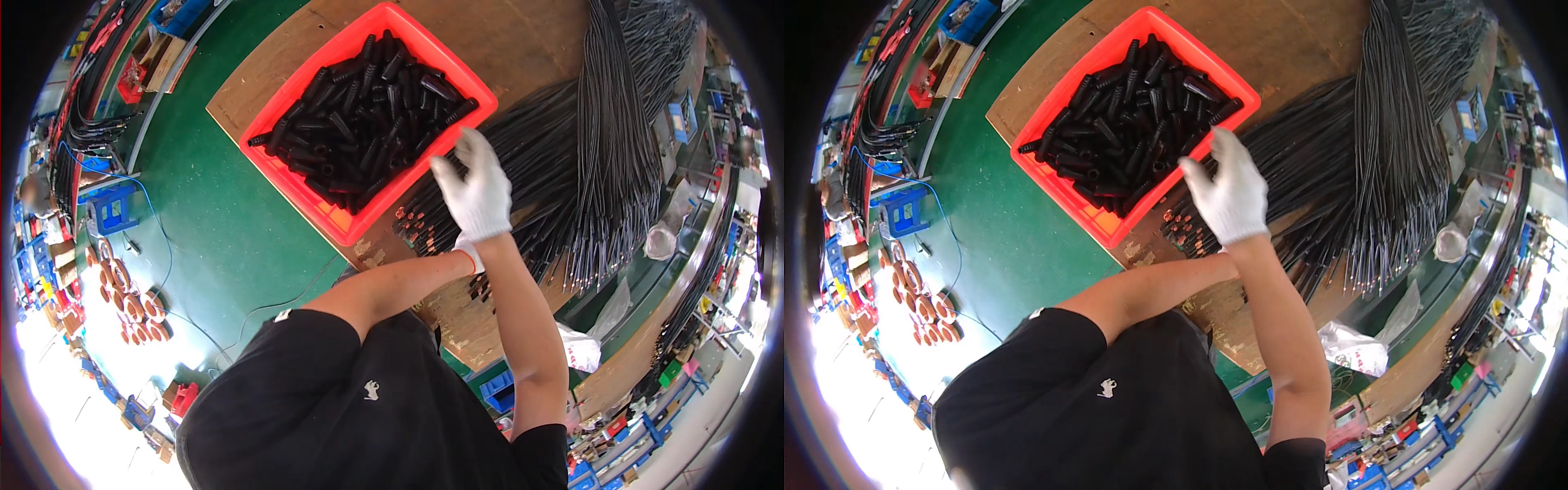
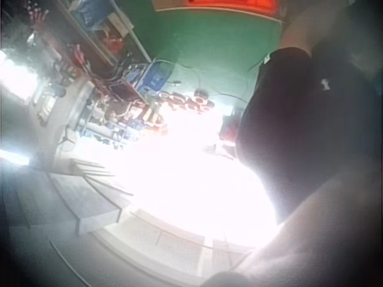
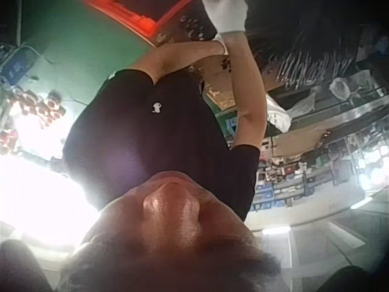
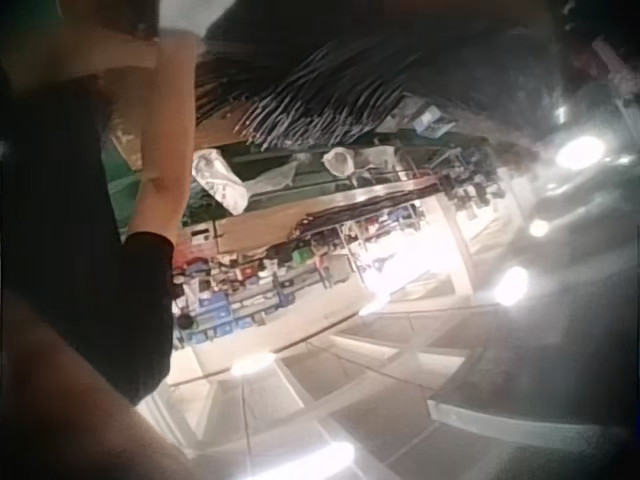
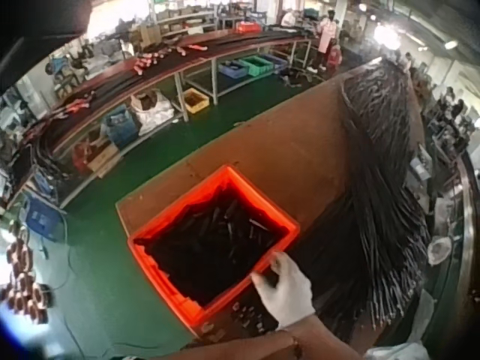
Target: The worker attaches protective rubber sleeves or covers onto the metal tips of thick black industrial cables.
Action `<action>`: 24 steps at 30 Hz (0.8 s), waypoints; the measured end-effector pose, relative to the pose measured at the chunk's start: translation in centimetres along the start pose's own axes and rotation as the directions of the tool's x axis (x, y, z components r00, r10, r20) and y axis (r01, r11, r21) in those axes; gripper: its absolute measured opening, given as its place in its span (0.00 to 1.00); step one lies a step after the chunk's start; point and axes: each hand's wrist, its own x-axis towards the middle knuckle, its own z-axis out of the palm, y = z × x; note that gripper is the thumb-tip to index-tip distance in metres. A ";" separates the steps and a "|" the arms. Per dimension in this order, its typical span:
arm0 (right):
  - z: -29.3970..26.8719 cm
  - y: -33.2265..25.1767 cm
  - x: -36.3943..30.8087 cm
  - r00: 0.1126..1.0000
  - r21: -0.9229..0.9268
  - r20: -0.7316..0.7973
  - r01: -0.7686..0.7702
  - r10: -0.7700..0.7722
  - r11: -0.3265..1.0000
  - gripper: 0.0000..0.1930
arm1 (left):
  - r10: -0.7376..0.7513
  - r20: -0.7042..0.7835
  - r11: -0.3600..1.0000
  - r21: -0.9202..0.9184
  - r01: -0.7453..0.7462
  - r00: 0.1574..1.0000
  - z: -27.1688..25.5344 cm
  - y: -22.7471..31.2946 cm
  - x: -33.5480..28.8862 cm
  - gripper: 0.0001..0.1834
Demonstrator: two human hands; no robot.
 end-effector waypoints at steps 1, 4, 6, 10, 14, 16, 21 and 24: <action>1.3 1.2 1.1 0.993 -0.106 0.059 -0.101 0.107 0.989 0.36 | -0.127 0.083 0.971 -0.195 0.141 0.988 1.4 2.0 -1.5 0.16; 1.5 3.9 5.9 0.893 -0.524 0.082 -0.338 0.442 0.782 0.50 | -0.383 0.451 0.585 -0.557 0.589 0.806 3.1 9.4 -5.5 0.10; 9.6 -2.1 9.7 0.842 -0.500 0.308 -0.252 0.442 0.829 0.56 | -0.210 0.320 0.534 -0.754 0.383 0.924 0.6 3.2 -1.4 0.09; 11.2 -1.4 11.1 0.692 -0.549 0.258 -0.469 0.674 0.692 0.70 | -0.226 0.349 0.542 -0.730 0.415 0.909 0.6 0.9 -3.7 0.11; 11.4 0.6 8.8 0.798 -0.498 0.237 -0.389 0.553 0.775 0.69 | -0.479 0.269 0.634 -0.552 0.541 0.836 1.5 4.0 -3.2 0.14; 11.8 -1.9 8.9 0.856 -0.360 0.311 -0.296 0.413 0.885 0.63 | -0.381 0.238 0.916 -0.031 0.399 0.893 0.7 0.3 -0.8 0.22; 5.0 4.8 12.8 0.874 -0.649 0.438 0.469 -0.209 0.600 0.45 | 0.091 0.215 0.693 0.687 -0.217 0.972 0.2 5.5 -3.0 0.13; 6.3 5.3 16.1 0.621 -0.571 0.668 0.781 -0.409 0.253 0.45 | 0.232 0.079 0.699 0.680 -0.222 0.970 -0.1 4.4 -3.5 0.10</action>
